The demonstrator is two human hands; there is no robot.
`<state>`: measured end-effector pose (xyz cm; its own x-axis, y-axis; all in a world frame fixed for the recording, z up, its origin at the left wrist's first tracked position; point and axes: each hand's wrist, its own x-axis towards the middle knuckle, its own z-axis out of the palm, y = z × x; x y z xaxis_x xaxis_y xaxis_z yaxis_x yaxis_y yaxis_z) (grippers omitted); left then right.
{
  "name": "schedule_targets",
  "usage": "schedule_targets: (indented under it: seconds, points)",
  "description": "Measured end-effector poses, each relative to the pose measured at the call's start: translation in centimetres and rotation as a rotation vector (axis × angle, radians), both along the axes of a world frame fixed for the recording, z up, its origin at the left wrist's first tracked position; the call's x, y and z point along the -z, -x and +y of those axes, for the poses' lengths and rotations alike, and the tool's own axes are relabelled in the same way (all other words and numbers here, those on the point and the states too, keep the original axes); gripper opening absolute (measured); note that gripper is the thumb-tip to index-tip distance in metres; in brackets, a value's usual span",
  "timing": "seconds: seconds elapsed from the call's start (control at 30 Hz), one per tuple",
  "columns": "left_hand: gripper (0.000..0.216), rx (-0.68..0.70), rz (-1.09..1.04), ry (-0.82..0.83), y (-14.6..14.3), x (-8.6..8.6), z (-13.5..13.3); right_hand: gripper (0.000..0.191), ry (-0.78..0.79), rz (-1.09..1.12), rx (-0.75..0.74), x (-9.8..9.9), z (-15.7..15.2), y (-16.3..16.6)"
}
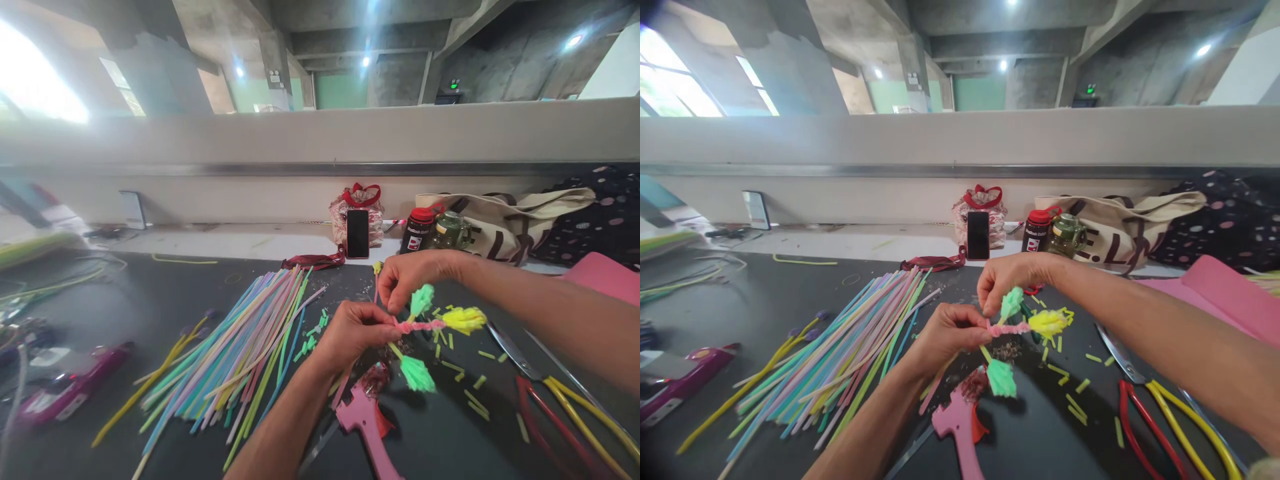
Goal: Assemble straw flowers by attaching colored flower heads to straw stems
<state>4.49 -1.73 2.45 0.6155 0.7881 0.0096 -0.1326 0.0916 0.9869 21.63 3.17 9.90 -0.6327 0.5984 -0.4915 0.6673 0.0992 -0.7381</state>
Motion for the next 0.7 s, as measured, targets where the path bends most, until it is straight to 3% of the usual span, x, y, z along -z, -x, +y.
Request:
schedule_targets:
  seconds: [0.07,0.13,0.23,0.33,0.4,0.47,0.53,0.7]
  points:
    - [0.014,-0.001,-0.057,0.078,0.0,-0.2,0.0,0.016,0.066,0.095,0.149,0.8,-0.4,-0.5]
    - [0.013,-0.005,-0.100,0.154,0.1,-0.3,0.3,0.017,0.035,0.218,0.308,2.2,-1.3,-0.7]
    - [0.014,-0.055,-0.129,0.250,0.1,-0.3,0.8,0.022,-0.166,0.477,0.563,5.1,-3.1,-0.4]
    - [0.020,-0.142,-0.141,0.282,0.0,0.1,1.2,0.022,-0.173,0.461,0.705,7.5,-5.1,0.6]
    - [0.021,-0.181,-0.138,0.260,-0.1,0.4,1.4,0.024,-0.219,0.386,0.765,7.9,-6.3,1.2]
    - [0.020,-0.215,-0.101,0.209,-0.3,0.7,1.5,0.027,-0.331,0.261,0.731,7.3,-7.3,1.3]
    - [0.017,-0.249,-0.038,0.144,-0.3,0.9,1.5,0.027,-0.484,0.119,0.606,6.0,-7.9,1.1]
    - [0.011,-0.251,0.181,0.013,-0.4,1.2,1.3,0.026,-0.905,-0.229,0.074,3.0,-8.3,0.3]
